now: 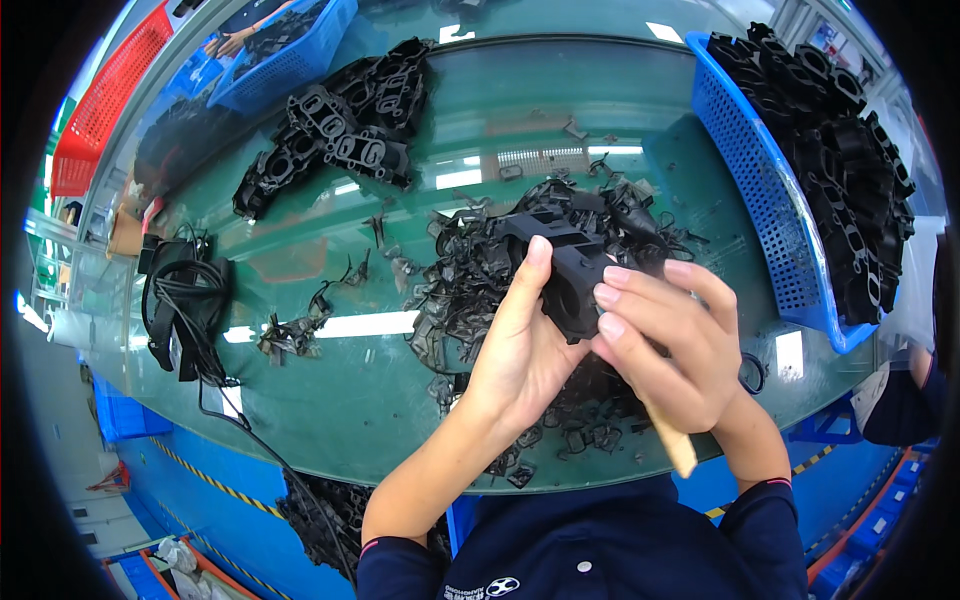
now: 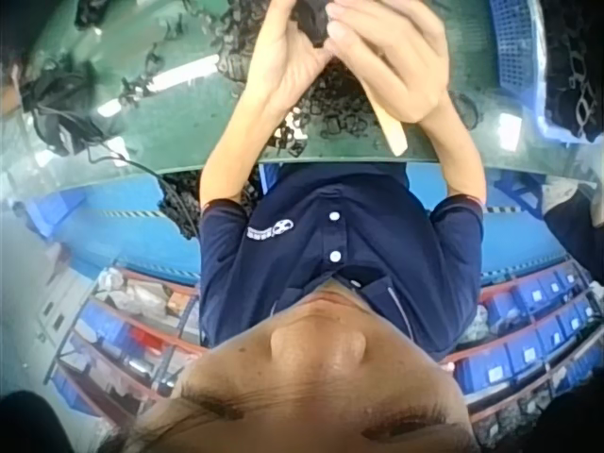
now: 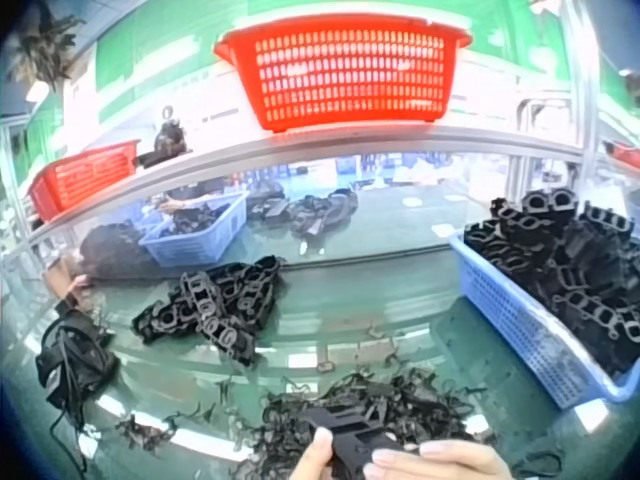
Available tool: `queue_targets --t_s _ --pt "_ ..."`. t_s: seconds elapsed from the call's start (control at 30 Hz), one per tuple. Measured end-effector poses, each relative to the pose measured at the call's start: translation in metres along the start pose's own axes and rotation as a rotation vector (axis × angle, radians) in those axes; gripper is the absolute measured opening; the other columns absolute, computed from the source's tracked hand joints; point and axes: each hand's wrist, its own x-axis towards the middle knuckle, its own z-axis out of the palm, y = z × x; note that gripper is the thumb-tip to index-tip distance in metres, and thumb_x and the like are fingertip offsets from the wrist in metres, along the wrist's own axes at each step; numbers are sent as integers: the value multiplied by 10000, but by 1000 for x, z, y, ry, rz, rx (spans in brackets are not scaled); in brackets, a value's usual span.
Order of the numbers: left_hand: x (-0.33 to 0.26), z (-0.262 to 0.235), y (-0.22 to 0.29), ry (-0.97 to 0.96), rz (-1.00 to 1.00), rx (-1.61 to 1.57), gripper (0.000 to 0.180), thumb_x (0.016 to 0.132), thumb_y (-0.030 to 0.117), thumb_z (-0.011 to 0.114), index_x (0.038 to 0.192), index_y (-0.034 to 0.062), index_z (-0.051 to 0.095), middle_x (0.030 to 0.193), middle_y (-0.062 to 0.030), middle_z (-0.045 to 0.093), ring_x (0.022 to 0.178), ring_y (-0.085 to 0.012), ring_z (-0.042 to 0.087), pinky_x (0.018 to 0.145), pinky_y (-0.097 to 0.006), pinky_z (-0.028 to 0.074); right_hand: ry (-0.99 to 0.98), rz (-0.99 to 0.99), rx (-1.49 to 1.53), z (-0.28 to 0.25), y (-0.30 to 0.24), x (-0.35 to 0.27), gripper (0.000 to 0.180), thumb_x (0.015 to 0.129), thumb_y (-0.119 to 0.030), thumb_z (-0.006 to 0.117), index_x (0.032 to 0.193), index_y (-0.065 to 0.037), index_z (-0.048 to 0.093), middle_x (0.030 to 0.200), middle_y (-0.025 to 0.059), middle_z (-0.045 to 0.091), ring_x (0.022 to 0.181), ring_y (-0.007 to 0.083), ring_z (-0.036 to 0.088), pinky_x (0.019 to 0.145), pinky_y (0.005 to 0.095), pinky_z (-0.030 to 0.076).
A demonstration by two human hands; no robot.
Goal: Using a handheld deburring tool and scissors to remove excess plastic flash from molded components.
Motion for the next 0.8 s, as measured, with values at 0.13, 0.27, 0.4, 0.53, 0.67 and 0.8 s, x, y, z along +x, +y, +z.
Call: queue_targets --t_s 0.13,0.27,0.4,0.53,0.67,0.8 --pt "-1 2 0 73 6 35 451 924 450 464 1135 52 472 1074 -97 578 1012 -182 576 874 -383 499 14 376 402 -3 -1 5 157 718 0 699 855 16 625 907 135 668 870 260 654 890 416 456" --pt "-1 6 1 53 19 35 450 928 438 458 1127 34 462 1098 -125 563 1034 -215 574 883 -419 505 147 568 640 1 2 4 120 767 -5 669 876 22 626 857 134 684 858 248 666 925 439 436" --pt "-1 9 2 -24 1 -2 493 932 441 442 1159 4 449 1139 -151 550 1062 -235 564 905 -432 494 126 607 694 -1 8 2 133 757 -19 686 872 4 625 873 134 683 882 250 663 946 463 412" --pt "-1 6 5 -20 52 49 554 922 467 444 1209 -7 433 1164 -150 545 1066 -230 562 912 -418 489 37 425 660 -7 11 9 201 724 -54 725 898 -52 625 967 136 669 947 261 645 963 471 387" --pt "0 1 6 -49 76 49 559 917 475 451 1226 9 437 1176 -117 545 1075 -208 551 927 -370 460 -42 385 588 -9 8 12 213 718 -95 739 899 -65 631 1029 135 651 992 270 624 961 459 390" --pt "-1 1 4 -84 111 -17 551 923 468 442 1246 22 423 1200 -115 525 1130 -210 506 977 -381 412 -25 373 603 -3 10 9 226 711 -110 745 903 -63 634 1038 140 645 1002 281 618 952 459 399"
